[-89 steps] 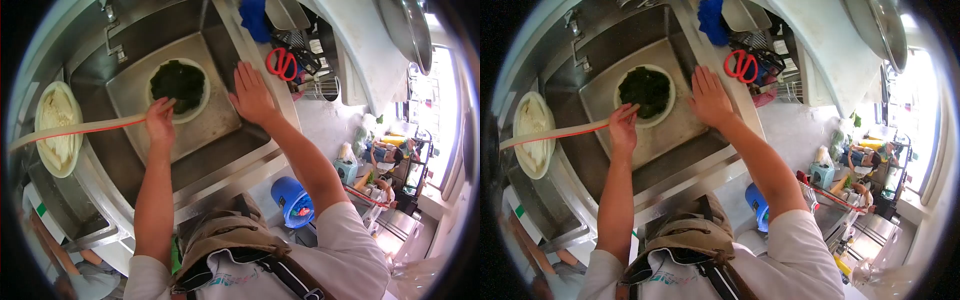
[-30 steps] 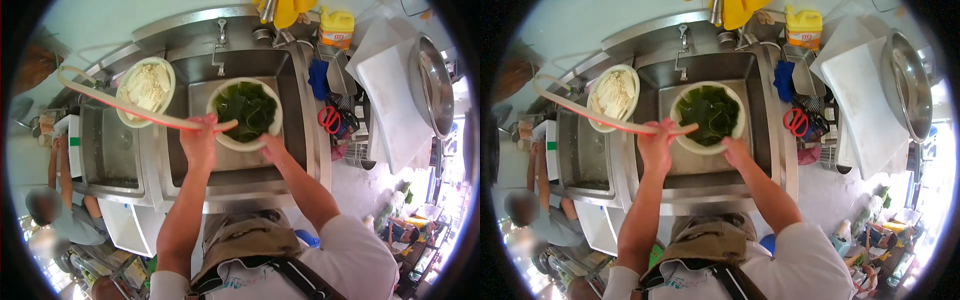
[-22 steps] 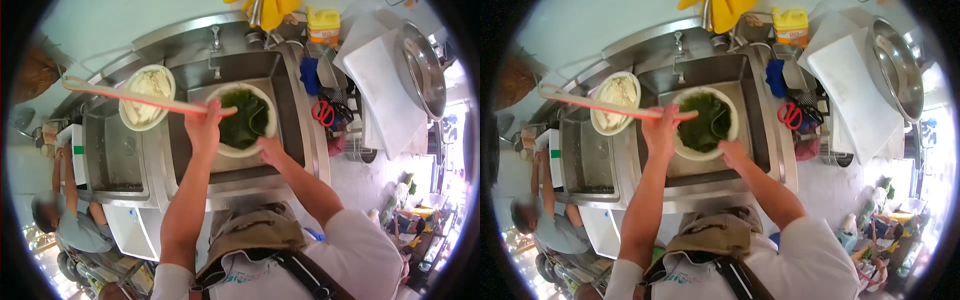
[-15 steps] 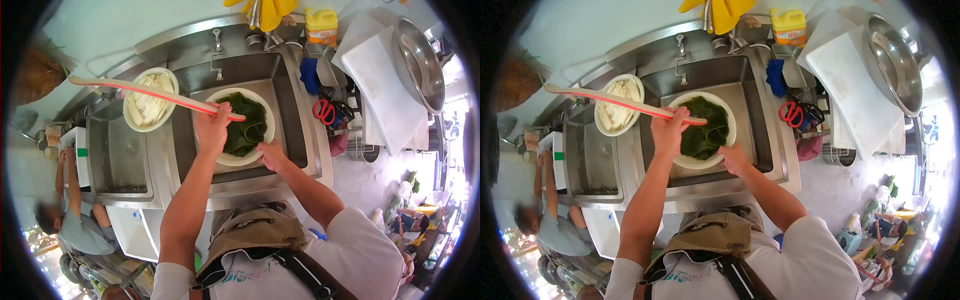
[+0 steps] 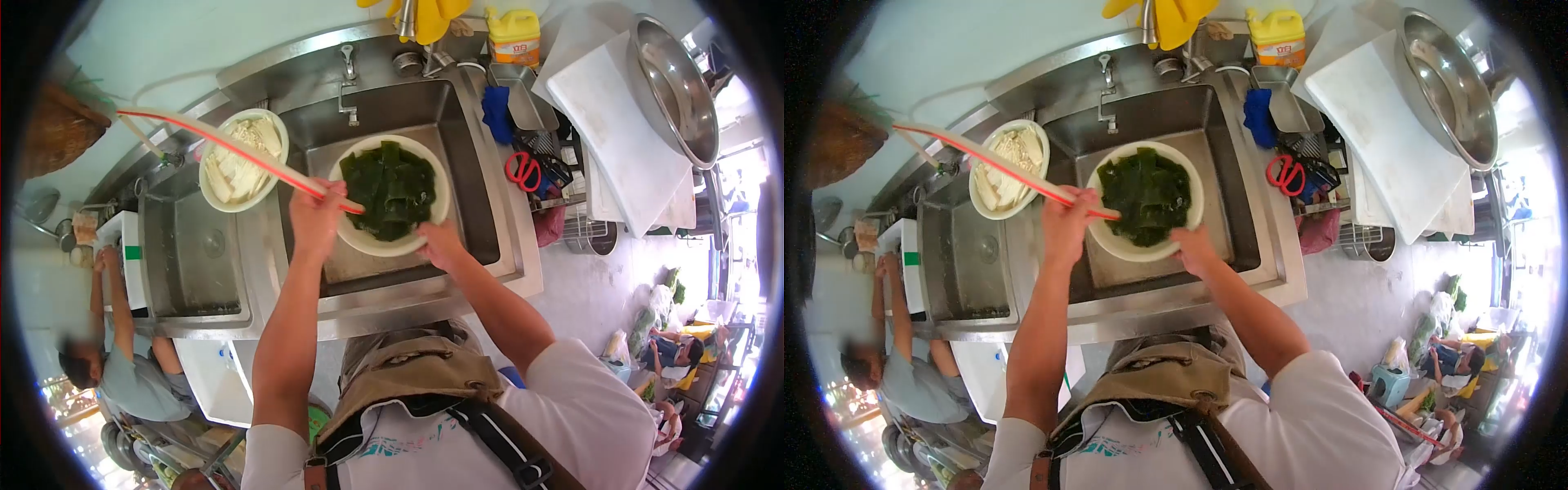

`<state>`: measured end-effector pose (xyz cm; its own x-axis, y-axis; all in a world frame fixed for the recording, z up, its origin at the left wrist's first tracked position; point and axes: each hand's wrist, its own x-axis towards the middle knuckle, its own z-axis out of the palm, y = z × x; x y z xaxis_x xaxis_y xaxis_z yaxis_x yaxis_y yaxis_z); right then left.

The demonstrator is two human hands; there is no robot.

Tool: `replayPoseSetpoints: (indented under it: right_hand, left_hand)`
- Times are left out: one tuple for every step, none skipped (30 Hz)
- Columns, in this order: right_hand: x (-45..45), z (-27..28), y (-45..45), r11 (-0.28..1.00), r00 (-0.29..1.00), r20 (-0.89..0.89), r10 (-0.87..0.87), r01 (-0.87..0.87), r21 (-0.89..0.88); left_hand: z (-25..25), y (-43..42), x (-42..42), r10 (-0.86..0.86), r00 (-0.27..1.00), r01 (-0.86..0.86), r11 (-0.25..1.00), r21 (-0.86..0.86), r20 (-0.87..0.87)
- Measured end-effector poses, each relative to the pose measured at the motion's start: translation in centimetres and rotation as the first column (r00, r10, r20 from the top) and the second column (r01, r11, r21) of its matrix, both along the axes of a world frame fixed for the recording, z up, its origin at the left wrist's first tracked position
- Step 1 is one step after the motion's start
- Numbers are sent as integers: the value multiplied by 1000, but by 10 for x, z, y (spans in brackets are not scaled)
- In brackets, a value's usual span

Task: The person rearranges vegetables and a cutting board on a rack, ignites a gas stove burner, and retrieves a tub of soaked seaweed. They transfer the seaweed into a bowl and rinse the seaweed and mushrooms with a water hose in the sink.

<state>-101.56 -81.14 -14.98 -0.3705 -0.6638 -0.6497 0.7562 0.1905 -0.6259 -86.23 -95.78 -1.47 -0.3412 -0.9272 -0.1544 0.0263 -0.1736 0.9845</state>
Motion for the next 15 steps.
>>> replayPoseSetpoints:
  right_hand:
    - [-1,18,7,999,1000,15,-3,4,-34]
    - [0,28,16,998,999,32,-7,9,-58]
    - [2,22,14,999,998,66,-6,9,-36]
    - [0,14,-2,1000,996,94,-3,5,-21]
    - [-2,12,-13,1000,993,121,7,-5,-13]
    - [1,13,-11,1000,993,115,-4,6,-19]
    - [4,19,-6,999,994,110,-16,19,-33]
    - [8,27,1,998,994,105,-32,37,-46]
    - [14,38,15,995,998,61,-35,40,-89]
    - [10,37,9,996,996,74,-46,51,-68]
    - [7,29,4,997,994,88,-67,71,-41]
    - [7,16,6,996,990,108,-88,89,2]
    - [-2,-19,-4,999,994,98,53,-52,-16]
    - [6,-13,8,1000,997,73,30,-31,3]
    - [8,-2,6,1000,999,33,7,-7,-9]
  left_hand:
    - [-9,-13,6,53,997,-55,998,-31,-63]
    - [-7,-16,6,105,987,-112,993,-50,-124]
    - [-6,-18,2,80,993,-84,995,-47,-88]
    - [-9,-13,-7,52,993,-54,998,-17,-109]
    - [-11,-6,-21,31,991,-31,1000,5,-133]
    - [-11,0,-30,12,988,-9,1000,20,-151]
    - [-9,11,-36,13,972,0,998,56,-235]
    - [-7,24,-35,12,948,17,996,90,-317]
    - [9,34,-30,52,972,-20,990,139,-228]
    - [10,31,-23,41,981,-17,992,123,-191]
    - [9,25,-11,22,988,-5,993,114,-150]
    - [6,27,-1,7,995,5,993,119,-101]
    - [19,29,-2,43,996,-34,993,115,-75]
    - [22,29,-5,47,985,-38,998,58,-168]
    - [26,31,-8,57,981,-45,997,67,-185]
